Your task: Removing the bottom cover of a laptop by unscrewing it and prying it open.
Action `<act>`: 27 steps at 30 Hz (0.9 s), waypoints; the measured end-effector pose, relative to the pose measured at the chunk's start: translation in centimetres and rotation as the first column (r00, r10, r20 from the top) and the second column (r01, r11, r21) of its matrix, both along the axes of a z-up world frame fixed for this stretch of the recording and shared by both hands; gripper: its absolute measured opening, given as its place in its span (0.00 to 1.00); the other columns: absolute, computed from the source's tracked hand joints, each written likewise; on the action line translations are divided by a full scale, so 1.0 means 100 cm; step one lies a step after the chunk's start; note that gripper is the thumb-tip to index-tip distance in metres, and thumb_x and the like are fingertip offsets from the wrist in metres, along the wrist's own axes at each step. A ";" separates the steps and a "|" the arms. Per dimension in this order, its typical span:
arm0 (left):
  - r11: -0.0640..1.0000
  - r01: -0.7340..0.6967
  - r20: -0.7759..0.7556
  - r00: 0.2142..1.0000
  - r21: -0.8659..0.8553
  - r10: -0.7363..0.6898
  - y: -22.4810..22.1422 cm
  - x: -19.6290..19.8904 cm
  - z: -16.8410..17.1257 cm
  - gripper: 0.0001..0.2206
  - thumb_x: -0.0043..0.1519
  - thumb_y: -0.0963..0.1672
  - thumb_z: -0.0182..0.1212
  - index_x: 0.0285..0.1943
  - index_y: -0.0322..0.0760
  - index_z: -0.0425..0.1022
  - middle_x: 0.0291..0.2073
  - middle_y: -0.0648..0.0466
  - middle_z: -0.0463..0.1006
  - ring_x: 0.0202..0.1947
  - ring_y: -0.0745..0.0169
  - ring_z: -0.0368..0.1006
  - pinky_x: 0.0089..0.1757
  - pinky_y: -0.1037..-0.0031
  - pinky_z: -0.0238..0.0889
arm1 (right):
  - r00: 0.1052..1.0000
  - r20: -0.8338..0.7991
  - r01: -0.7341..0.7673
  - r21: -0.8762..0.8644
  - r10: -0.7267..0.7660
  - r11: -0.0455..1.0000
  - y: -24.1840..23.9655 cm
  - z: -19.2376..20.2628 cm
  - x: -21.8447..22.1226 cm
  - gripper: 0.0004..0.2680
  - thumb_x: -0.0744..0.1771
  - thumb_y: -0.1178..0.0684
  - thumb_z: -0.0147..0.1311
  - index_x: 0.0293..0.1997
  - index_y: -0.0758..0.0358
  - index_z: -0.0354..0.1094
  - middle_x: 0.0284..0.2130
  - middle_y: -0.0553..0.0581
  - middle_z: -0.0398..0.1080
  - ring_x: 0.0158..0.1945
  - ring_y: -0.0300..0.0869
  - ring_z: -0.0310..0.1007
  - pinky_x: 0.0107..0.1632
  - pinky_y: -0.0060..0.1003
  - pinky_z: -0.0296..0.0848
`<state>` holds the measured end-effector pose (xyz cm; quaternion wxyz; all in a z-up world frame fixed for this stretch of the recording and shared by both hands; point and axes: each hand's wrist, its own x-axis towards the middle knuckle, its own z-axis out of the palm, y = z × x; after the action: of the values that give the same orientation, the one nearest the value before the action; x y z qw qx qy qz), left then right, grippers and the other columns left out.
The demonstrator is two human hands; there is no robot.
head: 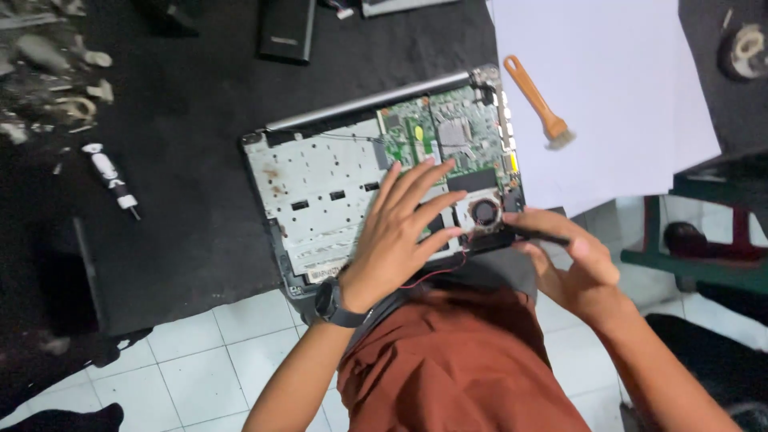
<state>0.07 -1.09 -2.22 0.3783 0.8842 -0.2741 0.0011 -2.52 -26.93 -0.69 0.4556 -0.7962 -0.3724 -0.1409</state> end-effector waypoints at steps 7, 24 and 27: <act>1.000 -0.005 -0.022 1.000 0.002 0.005 0.001 -0.001 0.000 0.19 0.69 0.50 0.58 0.67 0.44 0.72 0.74 0.50 0.60 0.75 0.46 0.56 0.73 0.46 0.42 | 0.989 0.054 0.138 0.003 -0.138 0.990 0.004 -0.011 -0.009 0.21 0.65 0.77 0.56 0.55 0.72 0.43 0.34 0.70 0.74 0.37 0.55 0.79 0.46 0.46 0.84; 1.000 -0.002 -0.034 0.999 -0.014 0.002 0.001 0.000 -0.001 0.19 0.69 0.51 0.58 0.67 0.44 0.72 0.74 0.49 0.61 0.75 0.46 0.56 0.74 0.46 0.40 | 0.979 -0.069 0.196 0.039 -0.193 0.980 0.003 0.008 0.003 0.30 0.66 0.75 0.52 0.63 0.49 0.32 0.35 0.83 0.70 0.34 0.63 0.78 0.44 0.54 0.81; 1.000 -0.002 -0.025 1.000 -0.009 0.002 0.001 -0.001 0.000 0.18 0.69 0.50 0.60 0.66 0.44 0.73 0.74 0.49 0.60 0.75 0.46 0.56 0.74 0.45 0.40 | 0.856 -0.338 0.463 0.164 -0.391 0.871 0.005 0.013 -0.011 0.27 0.70 0.73 0.48 0.67 0.46 0.34 0.33 0.81 0.66 0.32 0.62 0.72 0.47 0.56 0.78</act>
<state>0.01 -0.97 -2.20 0.3858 0.8827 -0.2683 -0.0085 -3.59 -26.42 0.58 0.5551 -0.8103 -0.0932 -0.1628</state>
